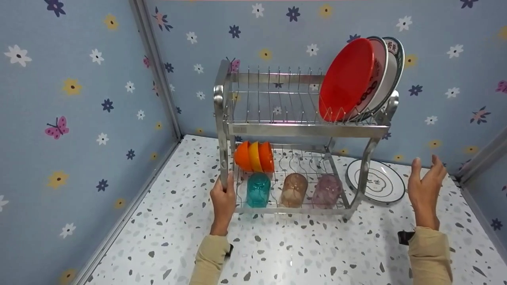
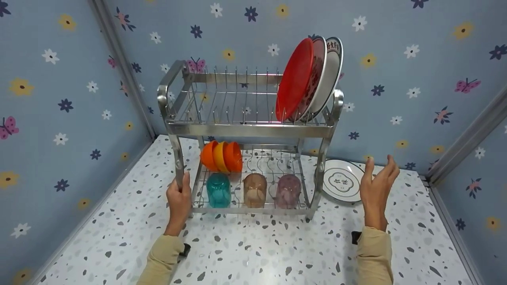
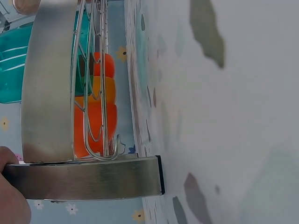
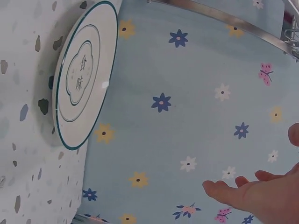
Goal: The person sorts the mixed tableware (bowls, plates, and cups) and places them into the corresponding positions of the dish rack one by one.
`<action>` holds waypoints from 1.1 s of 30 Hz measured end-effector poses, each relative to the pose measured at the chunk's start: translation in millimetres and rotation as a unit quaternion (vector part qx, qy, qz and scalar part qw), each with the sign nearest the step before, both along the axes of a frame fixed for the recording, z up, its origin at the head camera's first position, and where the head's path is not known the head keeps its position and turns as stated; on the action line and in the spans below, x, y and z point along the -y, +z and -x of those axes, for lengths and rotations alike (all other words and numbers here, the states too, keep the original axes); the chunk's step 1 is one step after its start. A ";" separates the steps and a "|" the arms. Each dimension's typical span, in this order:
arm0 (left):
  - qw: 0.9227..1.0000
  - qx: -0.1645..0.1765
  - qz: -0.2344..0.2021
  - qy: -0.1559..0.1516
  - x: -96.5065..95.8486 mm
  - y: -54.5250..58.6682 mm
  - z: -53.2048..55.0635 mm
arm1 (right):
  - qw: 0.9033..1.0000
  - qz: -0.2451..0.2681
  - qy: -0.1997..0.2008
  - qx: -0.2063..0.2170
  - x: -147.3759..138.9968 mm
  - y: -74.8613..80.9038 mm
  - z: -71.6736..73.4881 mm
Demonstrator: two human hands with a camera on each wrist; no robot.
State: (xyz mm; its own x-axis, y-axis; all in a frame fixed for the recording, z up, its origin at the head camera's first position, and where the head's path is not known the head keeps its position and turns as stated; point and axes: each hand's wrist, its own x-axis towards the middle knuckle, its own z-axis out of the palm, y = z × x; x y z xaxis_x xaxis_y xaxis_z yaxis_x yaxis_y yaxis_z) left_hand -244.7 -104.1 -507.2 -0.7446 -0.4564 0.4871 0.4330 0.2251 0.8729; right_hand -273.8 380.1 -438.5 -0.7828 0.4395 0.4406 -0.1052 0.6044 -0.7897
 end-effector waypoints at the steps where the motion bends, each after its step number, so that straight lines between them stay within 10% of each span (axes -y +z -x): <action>1: 1.000 -0.002 0.002 0.002 0.1 0.2 0.3 | 1.000 0.002 0.000 0.004 -1.2 -2.3 0.6; 33: 1.000 0.014 -0.001 -0.001 -1.1 1.4 -2.9 | 0.969 0.058 0.030 0.237 -25.6 -72.3 13.0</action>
State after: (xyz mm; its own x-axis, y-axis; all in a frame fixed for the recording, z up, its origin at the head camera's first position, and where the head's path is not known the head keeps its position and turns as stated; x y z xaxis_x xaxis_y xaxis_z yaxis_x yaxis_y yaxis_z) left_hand -241.8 -103.1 -505.8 -0.7595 -0.4558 0.4642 0.4085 0.2214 0.8855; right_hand -286.8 405.7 -510.9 -0.9107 0.4123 -0.0240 0.2535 0.5123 -0.8205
